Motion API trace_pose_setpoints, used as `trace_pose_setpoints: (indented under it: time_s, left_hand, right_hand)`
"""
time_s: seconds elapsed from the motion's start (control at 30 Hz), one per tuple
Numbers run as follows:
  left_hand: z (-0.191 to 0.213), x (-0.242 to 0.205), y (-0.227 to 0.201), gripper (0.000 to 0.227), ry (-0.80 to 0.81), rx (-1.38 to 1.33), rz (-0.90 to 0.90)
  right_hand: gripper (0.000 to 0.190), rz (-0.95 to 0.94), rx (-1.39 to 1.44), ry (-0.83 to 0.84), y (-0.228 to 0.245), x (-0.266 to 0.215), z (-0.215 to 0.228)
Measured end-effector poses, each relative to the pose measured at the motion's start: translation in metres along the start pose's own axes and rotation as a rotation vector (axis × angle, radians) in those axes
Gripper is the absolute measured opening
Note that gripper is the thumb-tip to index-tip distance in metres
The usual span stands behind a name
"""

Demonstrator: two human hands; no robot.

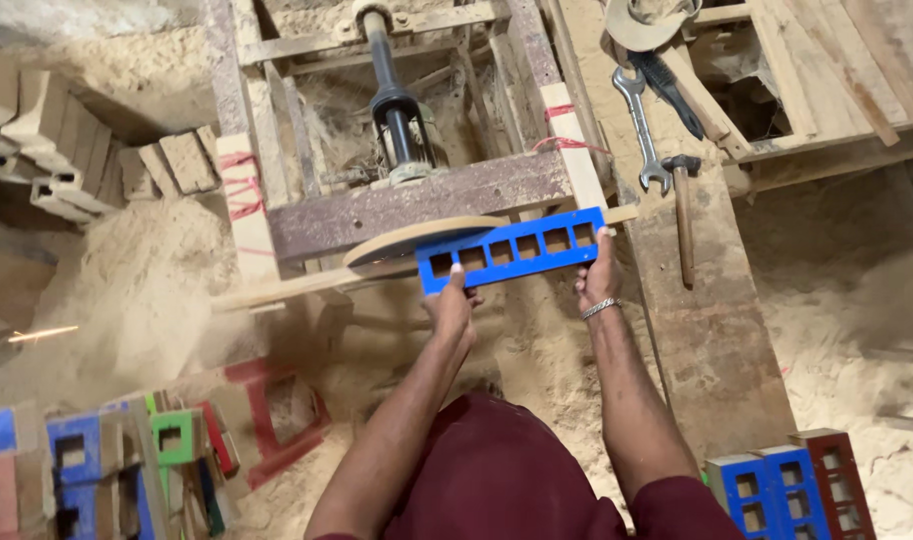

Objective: The person uses a grinding machine to smooth the edges of blue wooden molds. They repeatedly press the mold against the spinning wheel, flip it to treat different sides, and occasionally use a hammer to tap the mold before stacking it with others.

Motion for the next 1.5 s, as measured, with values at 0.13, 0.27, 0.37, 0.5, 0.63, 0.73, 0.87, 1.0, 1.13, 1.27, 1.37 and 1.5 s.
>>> trace_pose_setpoints:
  time_s: [0.13,0.27,0.37,0.5,0.63,0.73,0.87,1.0,1.13,1.27,1.37,1.5]
  left_hand:
    - [-0.008,-0.019,0.003,0.019,0.170,-0.119,0.098]
    - [0.030,-0.080,-0.026,0.016,0.358,-0.264,0.240]
    - [0.074,-0.120,-0.054,0.020,0.392,-0.345,0.352]
    - [0.094,-0.150,-0.090,0.023,0.539,-0.374,0.356]
    - [0.096,-0.159,-0.113,0.020,0.622,-0.425,0.332]
    - [0.101,-0.158,-0.123,0.022,0.663,-0.434,0.317]
    - [0.106,-0.152,-0.137,0.023,0.702,-0.451,0.317]
    - [0.114,-0.144,-0.151,0.025,0.701,-0.442,0.306]
    - [0.122,-0.139,-0.159,0.028,0.703,-0.404,0.278]
    - [0.135,-0.135,-0.164,0.031,0.673,-0.347,0.200]
    - [0.146,-0.132,-0.166,0.037,0.606,-0.243,0.122]
    - [0.148,-0.137,-0.169,0.039,0.673,-0.204,0.111]
  right_hand:
    - [0.046,0.080,0.003,0.129,0.024,-0.028,0.010]
    - [0.041,0.338,-0.053,0.165,0.050,-0.106,0.040]
    - [0.040,0.584,-0.139,0.189,0.054,-0.177,0.061]
    - [0.043,0.698,-0.059,0.263,0.056,-0.235,0.061]
    - [0.044,0.802,-0.029,0.306,0.063,-0.265,0.052]
    - [0.046,0.842,-0.035,0.312,0.062,-0.278,0.050]
    - [0.050,0.882,-0.055,0.373,0.062,-0.291,0.039]
    - [0.054,0.872,-0.094,0.401,0.063,-0.300,0.026]
    - [0.045,0.932,-0.210,0.409,0.071,-0.307,0.020]
    - [0.039,0.812,-0.294,0.421,0.063,-0.300,0.019]
    - [0.040,0.733,-0.354,0.302,0.053,-0.290,0.026]
    - [0.054,0.776,-0.322,0.342,0.043,-0.294,0.033]
Point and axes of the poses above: each hand's wrist, its own x-axis towards the middle knuckle, its own z-axis out of the back of the hand, y = z × x, the point moved 8 cm from there along x, towards the middle knuckle, and after that the axes turned 12 degrees about -x, right-handed, at the moved point
